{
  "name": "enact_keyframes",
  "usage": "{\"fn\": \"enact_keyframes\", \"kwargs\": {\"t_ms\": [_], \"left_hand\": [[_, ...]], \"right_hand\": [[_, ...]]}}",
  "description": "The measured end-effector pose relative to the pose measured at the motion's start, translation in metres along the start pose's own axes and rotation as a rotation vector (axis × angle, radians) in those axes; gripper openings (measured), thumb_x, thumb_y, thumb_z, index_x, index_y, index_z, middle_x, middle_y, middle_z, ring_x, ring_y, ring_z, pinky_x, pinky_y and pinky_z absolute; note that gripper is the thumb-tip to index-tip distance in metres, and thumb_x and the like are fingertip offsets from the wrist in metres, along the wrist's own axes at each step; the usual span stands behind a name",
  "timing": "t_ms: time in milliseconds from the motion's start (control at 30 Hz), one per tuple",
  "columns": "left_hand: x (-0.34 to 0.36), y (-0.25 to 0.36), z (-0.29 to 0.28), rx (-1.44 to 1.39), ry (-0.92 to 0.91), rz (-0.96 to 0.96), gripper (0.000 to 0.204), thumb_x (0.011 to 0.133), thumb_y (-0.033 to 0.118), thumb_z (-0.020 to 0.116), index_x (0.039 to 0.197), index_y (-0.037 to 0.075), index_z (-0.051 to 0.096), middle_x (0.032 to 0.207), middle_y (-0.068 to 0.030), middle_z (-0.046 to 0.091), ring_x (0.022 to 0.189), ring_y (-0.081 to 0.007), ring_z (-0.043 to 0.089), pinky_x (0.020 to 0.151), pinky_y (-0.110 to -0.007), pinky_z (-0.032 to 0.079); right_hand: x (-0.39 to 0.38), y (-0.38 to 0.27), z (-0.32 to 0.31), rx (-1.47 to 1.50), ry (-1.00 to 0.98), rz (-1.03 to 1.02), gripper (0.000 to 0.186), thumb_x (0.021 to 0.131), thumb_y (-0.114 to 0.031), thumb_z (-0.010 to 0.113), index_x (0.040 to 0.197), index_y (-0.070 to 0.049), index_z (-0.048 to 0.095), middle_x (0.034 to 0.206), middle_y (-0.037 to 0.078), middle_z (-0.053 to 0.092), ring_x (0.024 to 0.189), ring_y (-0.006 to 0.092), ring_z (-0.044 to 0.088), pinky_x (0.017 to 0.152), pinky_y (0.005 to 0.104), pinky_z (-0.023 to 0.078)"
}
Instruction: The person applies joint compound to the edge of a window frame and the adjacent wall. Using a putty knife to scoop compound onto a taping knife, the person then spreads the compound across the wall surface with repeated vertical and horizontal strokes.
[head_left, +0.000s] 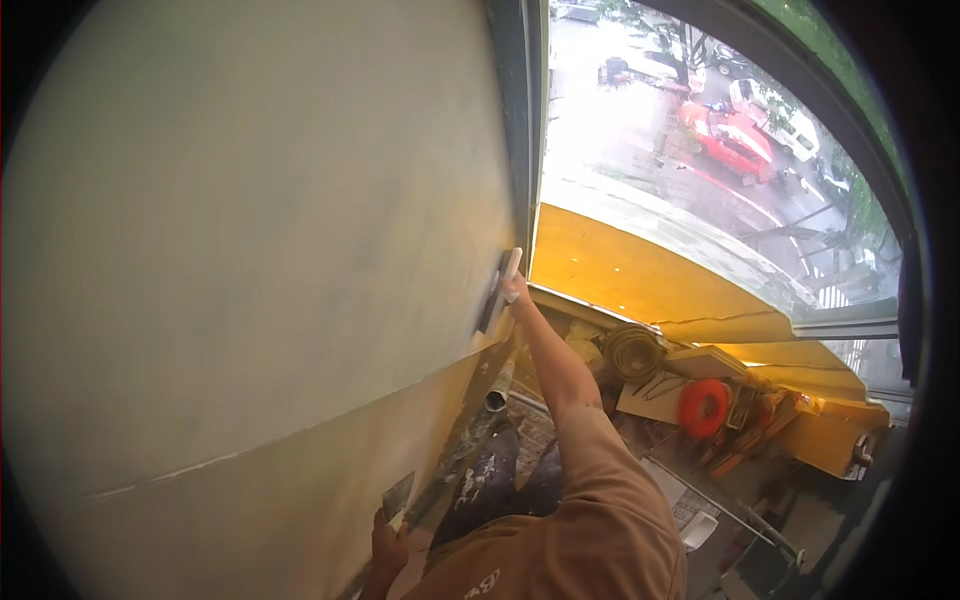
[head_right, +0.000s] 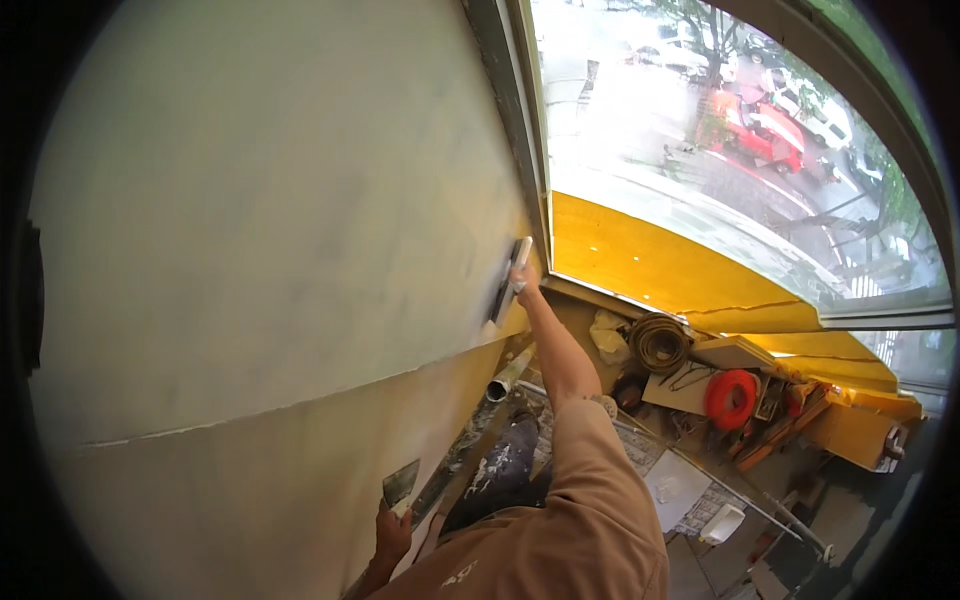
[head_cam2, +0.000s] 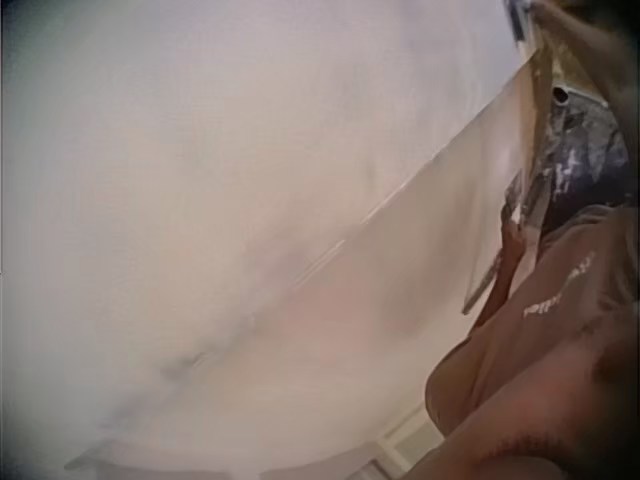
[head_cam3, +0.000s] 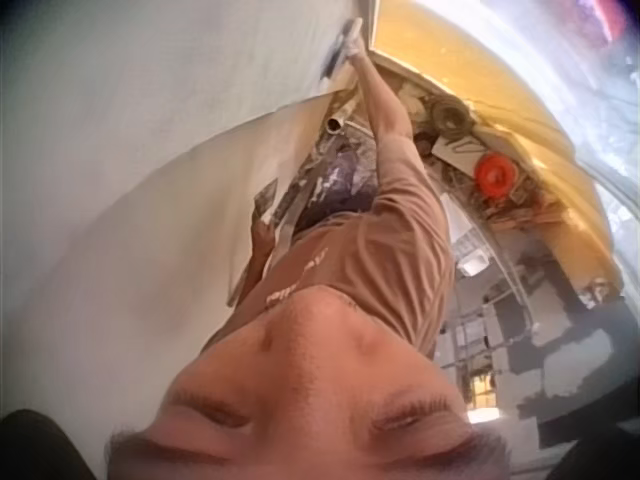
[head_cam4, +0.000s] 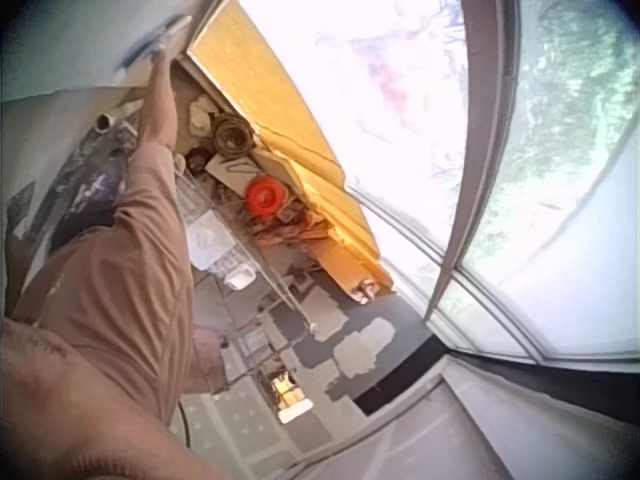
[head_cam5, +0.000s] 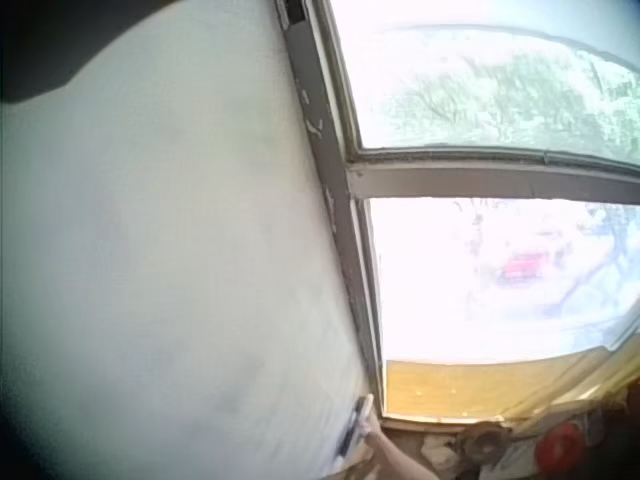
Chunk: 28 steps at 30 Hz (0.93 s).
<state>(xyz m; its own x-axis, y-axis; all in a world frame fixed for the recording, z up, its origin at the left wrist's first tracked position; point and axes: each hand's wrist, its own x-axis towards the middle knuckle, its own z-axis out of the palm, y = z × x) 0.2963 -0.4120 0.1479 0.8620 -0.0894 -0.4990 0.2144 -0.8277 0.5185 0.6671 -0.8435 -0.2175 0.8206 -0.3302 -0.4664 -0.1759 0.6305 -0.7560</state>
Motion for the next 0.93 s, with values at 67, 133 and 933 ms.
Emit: {"fn": "enact_keyframes", "kwargs": {"t_ms": [67,133,933], "left_hand": [[0.002,0.006,0.003,-0.013,-0.009,0.058,0.056,0.092,0.013,0.06,0.136,-0.013,0.038,0.124,-0.0371,0.052,0.118,-0.0529,0.052,0.1,-0.051,0.043],[0.002,0.015,0.008,-0.031,-0.015,0.118,0.056,0.091,0.012,0.061,0.136,-0.012,0.038,0.124,-0.0367,0.052,0.117,-0.0537,0.052,0.1,-0.052,0.043],[-0.043,0.103,0.072,-0.251,0.359,0.167,0.06,0.088,0.021,0.074,0.137,0.001,0.046,0.101,-0.0246,0.062,0.076,-0.0333,0.058,0.071,-0.046,0.047]], "right_hand": [[-0.008,-0.021,0.006,-0.092,0.03,-0.046,0.025,0.079,-0.006,0.062,0.104,-0.006,0.058,0.077,-0.001,0.056,0.064,0.0129,0.054,0.057,0.03,0.043],[-0.016,-0.043,0.008,-0.1,-0.026,-0.126,0.027,0.079,-0.008,0.063,0.106,-0.005,0.059,0.08,0.0,0.057,0.068,0.0122,0.055,0.059,0.029,0.043],[-0.24,-0.428,0.254,-0.266,-0.489,-0.351,0.036,0.087,-0.007,0.062,0.112,0.018,0.057,0.1,0.024,0.067,0.084,0.0407,0.072,0.062,0.0489,0.063]]}}
